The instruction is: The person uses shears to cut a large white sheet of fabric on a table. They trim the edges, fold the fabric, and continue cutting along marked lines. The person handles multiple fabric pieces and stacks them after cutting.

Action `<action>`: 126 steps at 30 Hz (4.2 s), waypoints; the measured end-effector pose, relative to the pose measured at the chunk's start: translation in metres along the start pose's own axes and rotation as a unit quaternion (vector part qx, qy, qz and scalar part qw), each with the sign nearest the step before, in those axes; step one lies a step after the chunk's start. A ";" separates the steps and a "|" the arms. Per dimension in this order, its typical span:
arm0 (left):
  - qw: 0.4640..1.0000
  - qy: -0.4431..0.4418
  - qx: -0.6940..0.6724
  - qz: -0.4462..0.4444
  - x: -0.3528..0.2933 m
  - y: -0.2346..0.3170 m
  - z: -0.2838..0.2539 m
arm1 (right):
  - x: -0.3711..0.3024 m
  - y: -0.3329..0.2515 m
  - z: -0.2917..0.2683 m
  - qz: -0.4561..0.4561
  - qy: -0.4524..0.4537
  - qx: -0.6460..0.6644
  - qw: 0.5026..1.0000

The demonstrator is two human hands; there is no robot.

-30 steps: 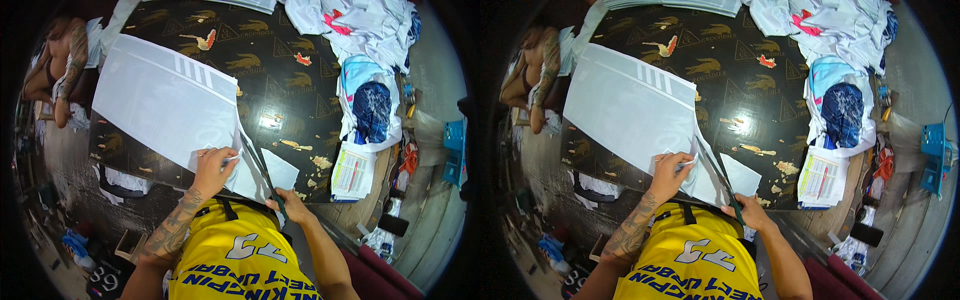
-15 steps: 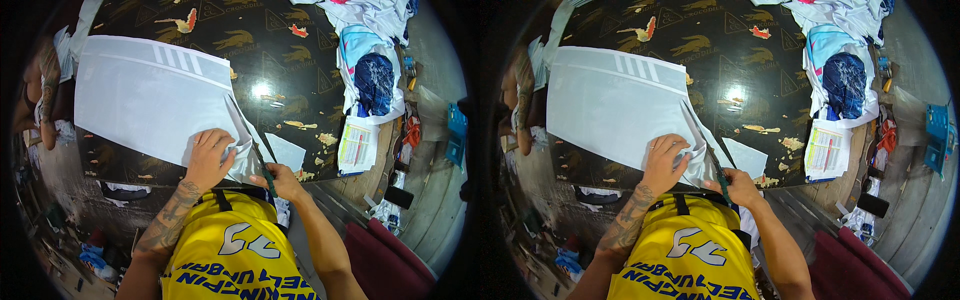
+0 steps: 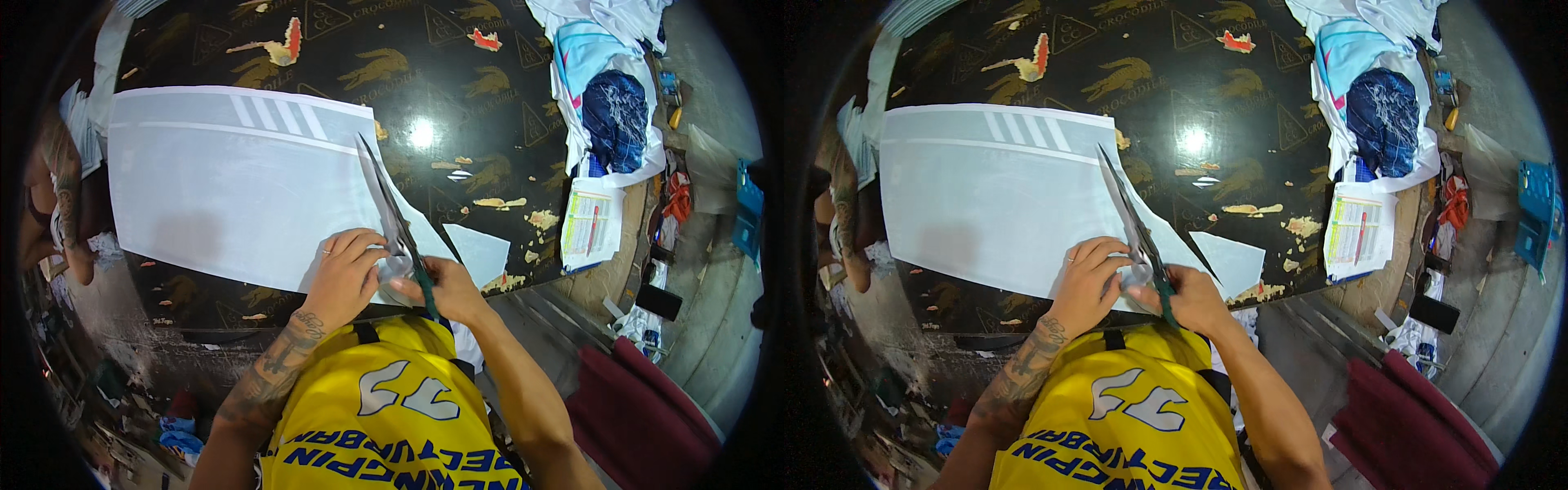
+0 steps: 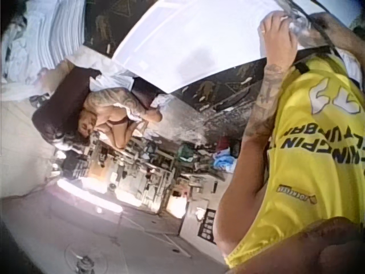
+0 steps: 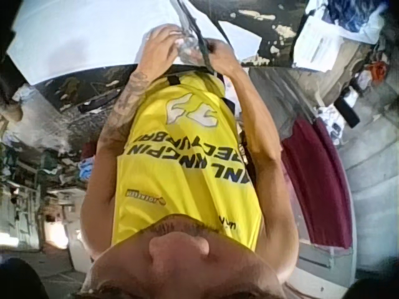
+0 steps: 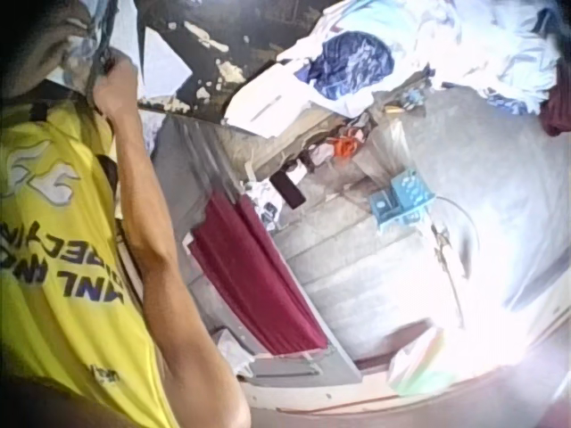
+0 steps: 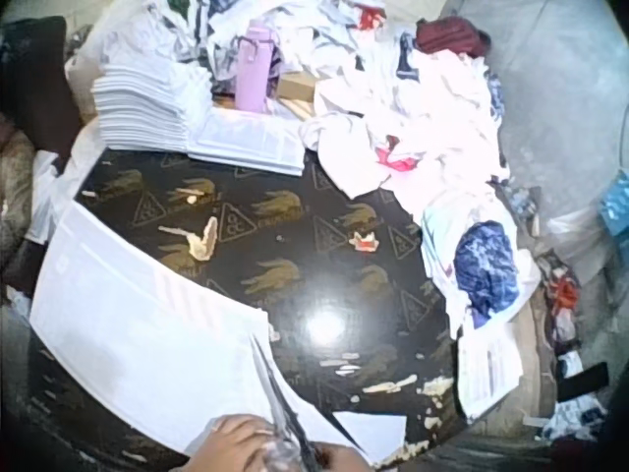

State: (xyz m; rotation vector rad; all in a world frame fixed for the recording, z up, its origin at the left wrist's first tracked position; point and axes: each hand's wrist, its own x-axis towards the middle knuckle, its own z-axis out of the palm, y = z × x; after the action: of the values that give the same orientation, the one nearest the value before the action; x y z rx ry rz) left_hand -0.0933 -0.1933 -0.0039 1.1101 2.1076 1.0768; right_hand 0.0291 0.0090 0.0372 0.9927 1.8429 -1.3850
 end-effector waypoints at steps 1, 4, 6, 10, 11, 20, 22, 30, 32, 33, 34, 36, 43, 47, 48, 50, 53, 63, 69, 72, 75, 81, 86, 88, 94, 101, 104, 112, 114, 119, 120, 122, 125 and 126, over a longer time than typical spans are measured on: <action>1.000 -0.007 -0.010 0.000 0.001 -0.001 -0.001 | 0.002 -0.003 0.002 -0.007 -0.007 0.058 0.998; 1.000 -0.015 -0.021 -0.003 0.001 -0.003 -0.003 | 0.006 -0.009 0.007 0.047 -0.014 0.075 0.996; 0.999 -0.023 -0.024 -0.012 0.000 -0.005 -0.003 | 0.009 -0.014 0.011 0.015 0.012 0.020 1.000; 0.999 -0.031 -0.028 -0.010 0.000 -0.006 -0.005 | 0.019 -0.023 0.016 0.051 0.007 0.031 0.998; 0.999 -0.033 -0.035 -0.006 0.001 -0.007 -0.006 | 0.022 -0.026 0.016 0.052 0.009 0.022 0.998; 1.000 0.016 -0.023 -0.011 -0.003 -0.009 0.005 | 0.040 -0.044 0.013 -0.007 0.042 0.031 0.999; 1.000 0.005 -0.015 -0.012 -0.004 -0.008 0.005 | 0.039 -0.038 0.008 -0.038 0.059 0.027 0.997; 0.951 0.182 0.241 -0.060 0.143 0.026 0.007 | -0.082 0.062 -0.070 -0.020 0.205 0.165 0.965; 0.944 0.083 0.303 -0.098 0.164 0.072 0.052 | -0.114 0.092 -0.095 -0.050 0.248 0.180 0.951; 0.957 0.033 0.282 -0.060 0.161 0.101 0.079 | -0.122 0.105 -0.110 -0.072 0.257 0.207 0.941; 0.957 -0.045 0.285 0.022 0.148 0.132 0.109 | -0.124 0.118 -0.125 -0.067 0.270 0.197 0.940; 0.933 -0.244 0.119 0.237 0.110 0.181 0.156 | -0.117 0.143 -0.153 -0.083 0.293 0.128 0.944; 0.993 0.115 -0.027 0.008 0.043 0.092 0.099 | -0.059 0.220 -0.167 -0.095 0.430 -0.198 0.876; 0.941 0.271 0.174 -0.106 0.005 0.045 0.074 | -0.047 0.240 -0.164 -0.088 0.449 -0.186 0.869; 0.933 0.289 0.192 -0.097 -0.003 0.052 0.084 | -0.048 0.240 -0.168 -0.098 0.450 -0.184 0.868; 0.914 0.326 0.227 -0.086 -0.005 0.076 0.107 | -0.056 0.235 -0.177 -0.125 0.443 -0.189 0.867; 0.980 0.155 0.121 -0.009 0.026 0.118 0.158 | -0.074 0.225 -0.196 -0.153 0.365 -0.021 0.918; 0.980 0.102 0.170 0.029 0.074 0.137 0.220 | -0.070 0.258 -0.284 -0.072 0.470 -0.220 0.852; 0.977 0.140 0.160 0.023 0.076 0.139 0.224 | -0.072 0.248 -0.221 -0.233 0.362 -0.151 0.890; 0.975 0.134 0.173 0.021 0.077 0.137 0.223 | -0.062 0.233 -0.186 -0.246 0.320 -0.133 0.905; 0.976 0.134 0.173 0.007 0.069 0.133 0.219 | -0.049 0.225 -0.183 -0.296 0.350 -0.175 0.871; 0.962 0.175 0.204 -0.054 0.058 0.142 0.218 | -0.005 0.198 -0.208 -0.371 0.256 -0.096 0.888; 0.945 0.236 0.214 -0.066 0.049 0.144 0.203 | 0.011 0.182 -0.206 -0.344 0.246 -0.136 0.896; 0.921 0.318 0.206 -0.094 0.033 0.127 0.177 | 0.007 0.181 -0.203 -0.354 0.242 -0.211 0.878; 0.834 0.353 0.275 -0.323 -0.011 0.042 0.089 | -0.005 0.179 -0.202 -0.306 0.179 -0.130 0.926; 0.962 0.218 0.109 -0.121 0.031 0.109 0.157 | -0.034 0.191 -0.240 -0.259 0.189 -0.097 0.942; 0.980 0.192 0.040 -0.034 0.036 0.130 0.171 | -0.048 0.195 -0.251 -0.284 0.183 -0.025 0.941; 0.961 0.171 0.218 -0.017 0.034 0.139 0.133 | -0.107 0.115 -0.226 -0.250 0.120 -0.082 0.957; 0.989 0.147 0.006 0.014 0.037 0.155 0.117 | -0.127 0.077 -0.204 -0.295 0.073 -0.192 0.933; 0.950 -0.063 -0.304 0.020 0.011 0.150 0.045 | -0.143 -0.027 -0.139 -0.382 -0.084 -0.214 0.895; 0.928 -0.106 -0.357 -0.005 -0.001 0.137 0.031 | -0.137 -0.047 -0.129 -0.422 -0.106 -0.203 0.877; 0.875 -0.036 -0.478 -0.066 -0.029 0.110 0.014 | -0.112 -0.082 -0.106 -0.372 -0.117 -0.218 0.895; 0.808 0.095 -0.542 -0.209 -0.065 0.067 0.001 | -0.043 -0.126 -0.044 -0.405 -0.120 -0.178 0.889; 0.801 0.138 -0.518 -0.266 -0.075 0.054 -0.005 | -0.020 -0.137 -0.025 -0.364 -0.114 -0.181 0.906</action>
State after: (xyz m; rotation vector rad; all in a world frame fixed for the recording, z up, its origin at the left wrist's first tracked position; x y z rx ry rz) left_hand -0.0344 -0.2397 0.0497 -0.1717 1.4116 1.7776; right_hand -0.0782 0.0059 0.1286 -0.0811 2.2718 -1.3830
